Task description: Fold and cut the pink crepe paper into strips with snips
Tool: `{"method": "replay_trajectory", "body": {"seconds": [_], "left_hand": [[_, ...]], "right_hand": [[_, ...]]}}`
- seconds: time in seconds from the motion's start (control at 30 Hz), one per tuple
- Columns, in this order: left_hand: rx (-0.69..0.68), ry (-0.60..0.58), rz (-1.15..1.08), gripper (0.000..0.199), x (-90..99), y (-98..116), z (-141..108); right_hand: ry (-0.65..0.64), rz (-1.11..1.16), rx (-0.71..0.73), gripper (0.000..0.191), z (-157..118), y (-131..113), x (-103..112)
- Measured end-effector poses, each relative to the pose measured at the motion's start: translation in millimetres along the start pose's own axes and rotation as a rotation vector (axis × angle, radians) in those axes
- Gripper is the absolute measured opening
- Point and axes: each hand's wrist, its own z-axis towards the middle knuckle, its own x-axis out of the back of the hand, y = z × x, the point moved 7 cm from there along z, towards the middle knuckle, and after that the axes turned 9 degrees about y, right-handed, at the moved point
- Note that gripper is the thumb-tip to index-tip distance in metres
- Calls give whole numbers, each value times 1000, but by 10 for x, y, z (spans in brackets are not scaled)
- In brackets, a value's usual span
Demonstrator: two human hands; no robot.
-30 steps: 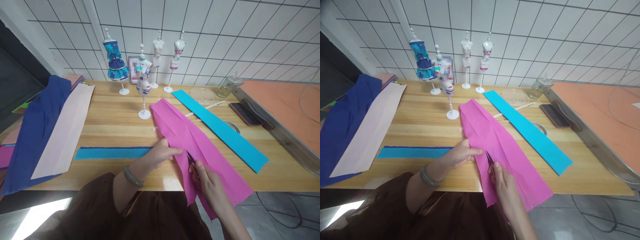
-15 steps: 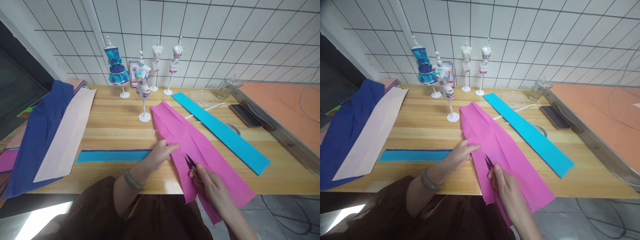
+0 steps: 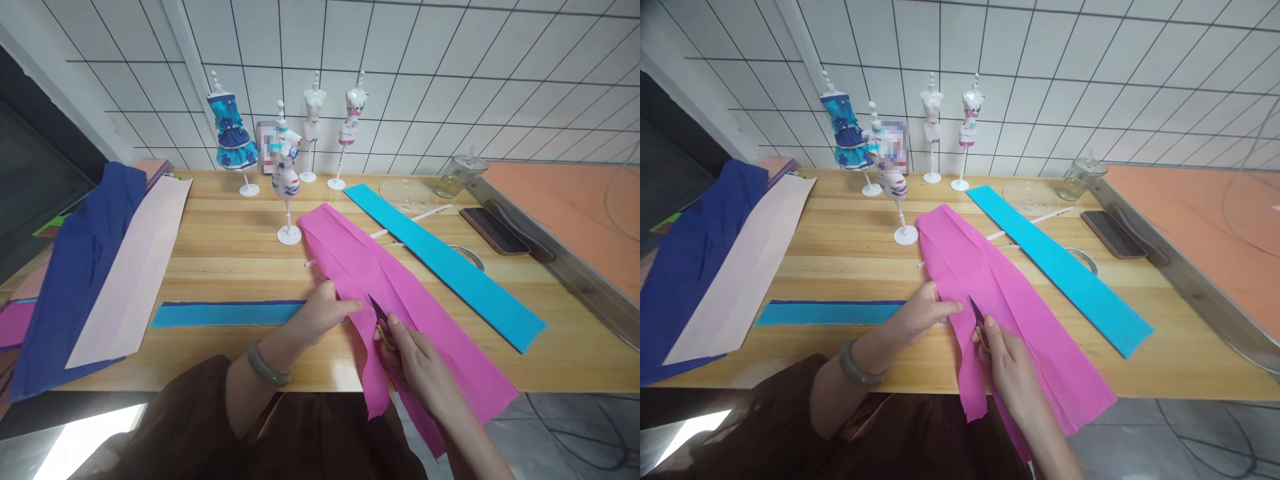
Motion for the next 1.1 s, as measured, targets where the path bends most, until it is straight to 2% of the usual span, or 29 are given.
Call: {"method": "replay_trajectory", "body": {"seconds": [0.17,0.47,0.6,0.83,1.1], "left_hand": [[-5,-6,-13,25,-4,-3,-7],[9,-9,-13,24,3,-27,2],[-16,3,32,23,26,-48,19],[-30,-17,38,21,8,-31,4],[4,-27,14,24,-15,-19,-7]], "right_hand": [[-1,64,20,49,39,-56,-38],[0,-60,98,48,26,-152,-38],[39,-122,75,50,25,-126,-18],[11,-70,72,47,70,-20,-45],[36,-124,90,49,62,-57,-51]]}}
